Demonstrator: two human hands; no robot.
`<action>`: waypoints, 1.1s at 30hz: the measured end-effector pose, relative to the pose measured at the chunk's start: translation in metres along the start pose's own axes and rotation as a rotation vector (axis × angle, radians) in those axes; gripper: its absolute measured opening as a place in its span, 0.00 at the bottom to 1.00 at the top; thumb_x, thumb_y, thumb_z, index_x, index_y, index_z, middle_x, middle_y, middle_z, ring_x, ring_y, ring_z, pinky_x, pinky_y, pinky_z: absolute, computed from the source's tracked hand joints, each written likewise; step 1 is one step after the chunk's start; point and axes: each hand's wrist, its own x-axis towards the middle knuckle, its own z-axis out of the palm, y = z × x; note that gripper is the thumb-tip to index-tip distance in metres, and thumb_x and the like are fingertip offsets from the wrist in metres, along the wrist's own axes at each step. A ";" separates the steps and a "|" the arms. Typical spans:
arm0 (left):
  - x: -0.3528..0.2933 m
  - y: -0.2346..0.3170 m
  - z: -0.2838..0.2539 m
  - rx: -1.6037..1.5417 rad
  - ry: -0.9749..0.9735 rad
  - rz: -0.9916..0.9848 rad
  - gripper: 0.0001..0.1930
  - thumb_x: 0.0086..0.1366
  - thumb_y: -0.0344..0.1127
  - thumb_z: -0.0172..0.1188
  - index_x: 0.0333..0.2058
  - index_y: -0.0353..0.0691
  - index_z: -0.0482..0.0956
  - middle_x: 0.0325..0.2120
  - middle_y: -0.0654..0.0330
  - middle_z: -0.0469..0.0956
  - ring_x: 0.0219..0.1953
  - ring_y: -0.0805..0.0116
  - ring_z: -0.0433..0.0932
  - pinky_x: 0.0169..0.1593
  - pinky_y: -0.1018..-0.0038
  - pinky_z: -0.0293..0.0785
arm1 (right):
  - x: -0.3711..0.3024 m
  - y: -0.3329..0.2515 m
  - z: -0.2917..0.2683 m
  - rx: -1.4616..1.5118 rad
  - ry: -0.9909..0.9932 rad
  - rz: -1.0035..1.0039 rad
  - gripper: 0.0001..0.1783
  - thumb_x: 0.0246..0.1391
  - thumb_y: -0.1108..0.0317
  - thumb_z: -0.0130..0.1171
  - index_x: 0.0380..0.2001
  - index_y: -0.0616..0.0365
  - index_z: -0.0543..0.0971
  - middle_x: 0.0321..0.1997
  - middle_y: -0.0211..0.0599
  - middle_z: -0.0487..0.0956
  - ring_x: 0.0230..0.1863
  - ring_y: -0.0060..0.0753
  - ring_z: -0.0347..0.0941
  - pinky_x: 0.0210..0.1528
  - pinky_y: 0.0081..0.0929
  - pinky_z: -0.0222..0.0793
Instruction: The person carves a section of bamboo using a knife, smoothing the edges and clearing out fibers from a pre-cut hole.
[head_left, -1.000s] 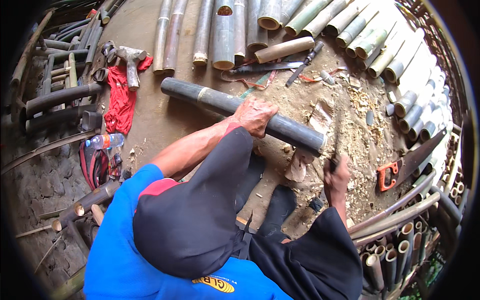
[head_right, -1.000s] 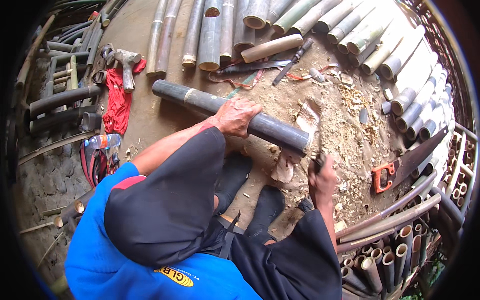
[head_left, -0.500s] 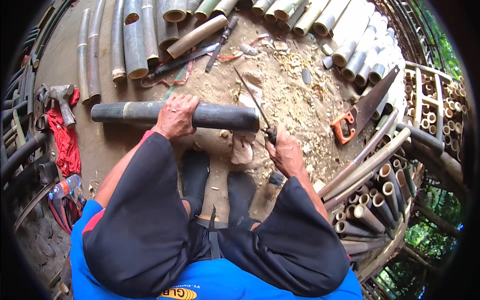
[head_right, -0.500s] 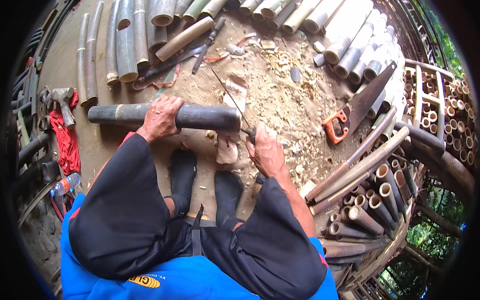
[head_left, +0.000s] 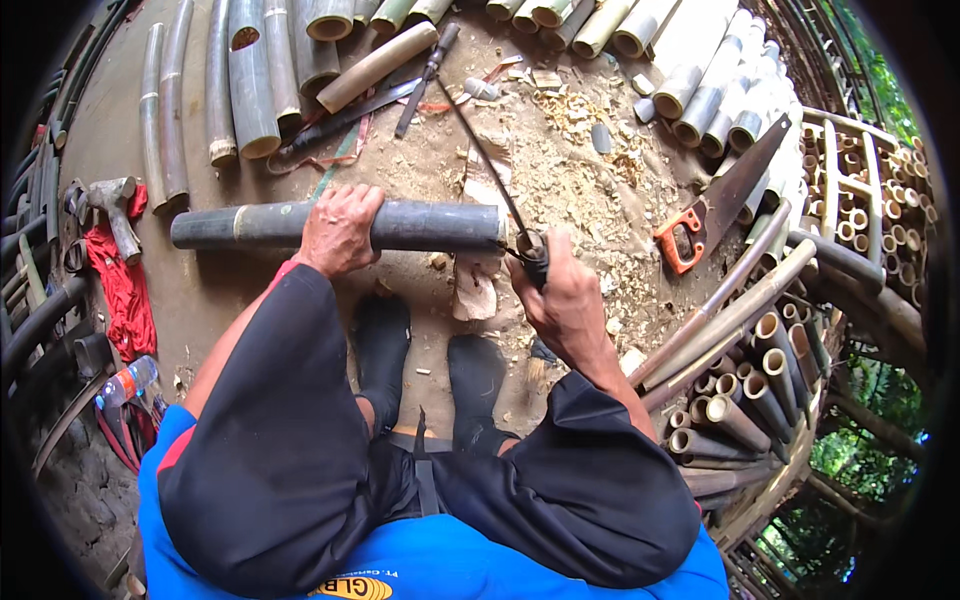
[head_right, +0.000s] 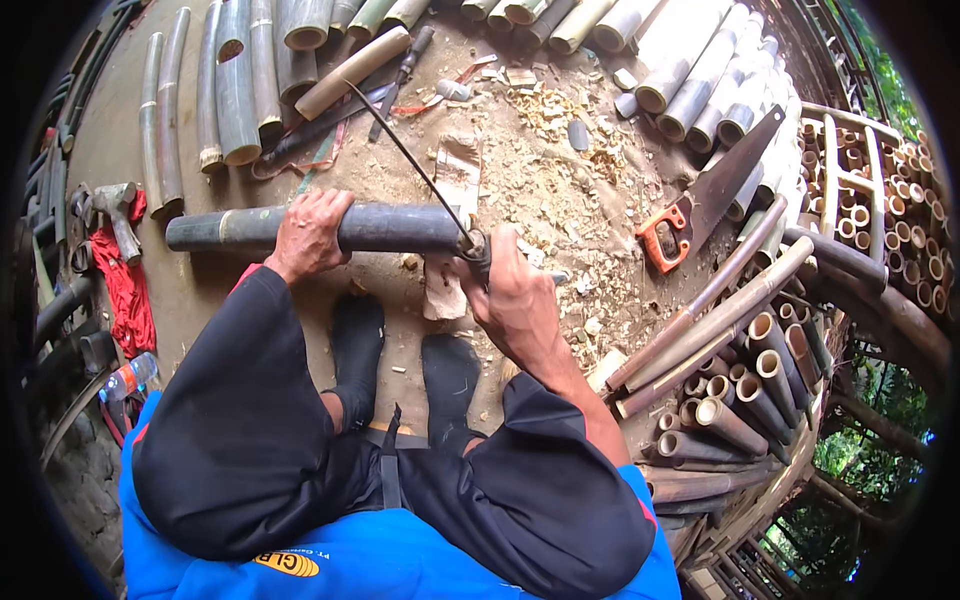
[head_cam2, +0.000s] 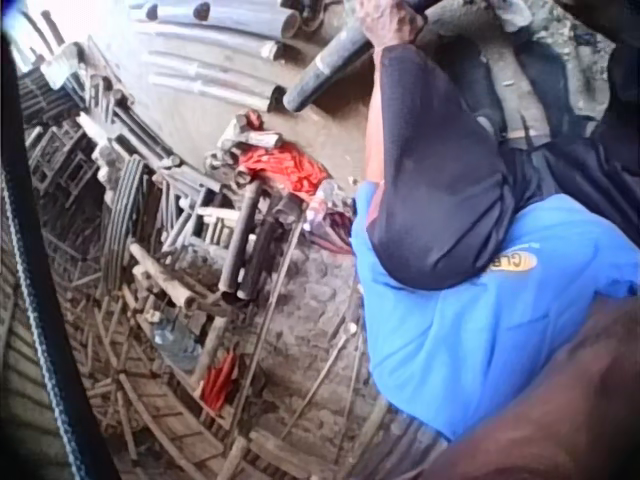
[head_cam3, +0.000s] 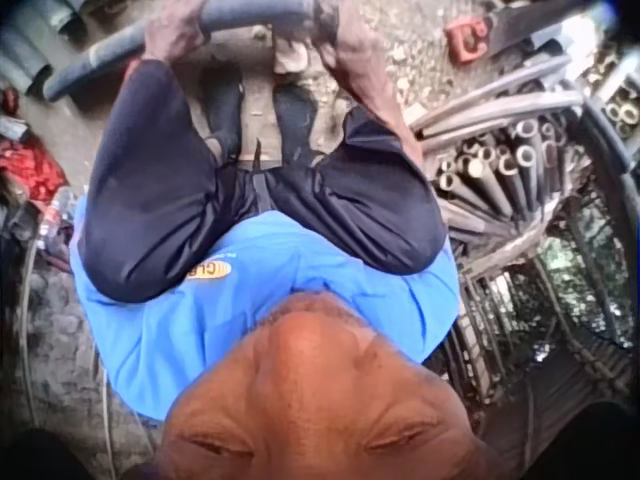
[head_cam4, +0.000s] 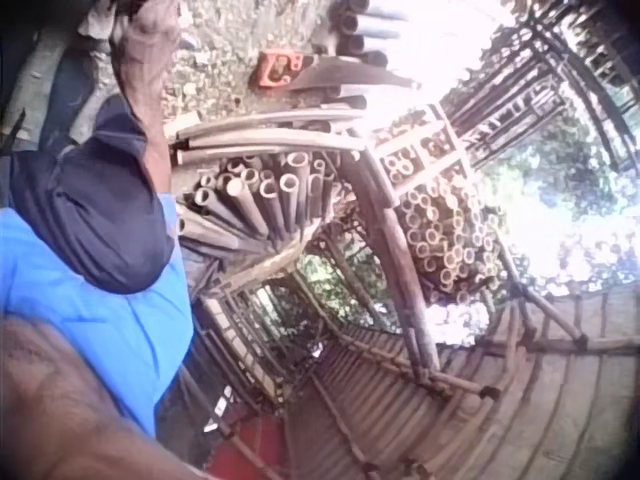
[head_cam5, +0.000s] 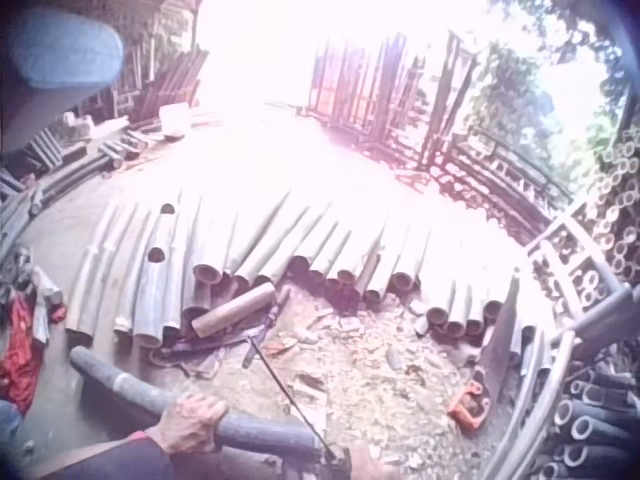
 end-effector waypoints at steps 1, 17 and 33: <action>-0.002 0.001 0.000 -0.014 0.005 0.013 0.22 0.44 0.32 0.68 0.41 0.42 0.75 0.38 0.56 0.78 0.46 0.54 0.81 0.52 0.60 0.74 | -0.003 -0.006 -0.002 0.091 0.137 -0.151 0.21 0.63 0.65 0.66 0.49 0.66 0.69 0.28 0.56 0.80 0.23 0.61 0.79 0.27 0.48 0.77; 0.014 0.012 0.000 -0.020 0.082 0.043 0.26 0.44 0.35 0.73 0.44 0.41 0.76 0.39 0.55 0.79 0.46 0.54 0.80 0.54 0.60 0.73 | -0.009 0.073 0.032 -0.130 -0.122 0.145 0.21 0.66 0.64 0.61 0.53 0.66 0.68 0.33 0.59 0.83 0.33 0.64 0.82 0.35 0.54 0.78; -0.001 0.007 0.017 0.057 0.182 0.017 0.34 0.42 0.35 0.74 0.51 0.38 0.76 0.45 0.54 0.80 0.49 0.54 0.80 0.57 0.61 0.72 | -0.005 0.020 0.012 -0.026 -0.014 0.051 0.30 0.62 0.68 0.65 0.62 0.69 0.65 0.34 0.61 0.82 0.28 0.63 0.81 0.29 0.48 0.77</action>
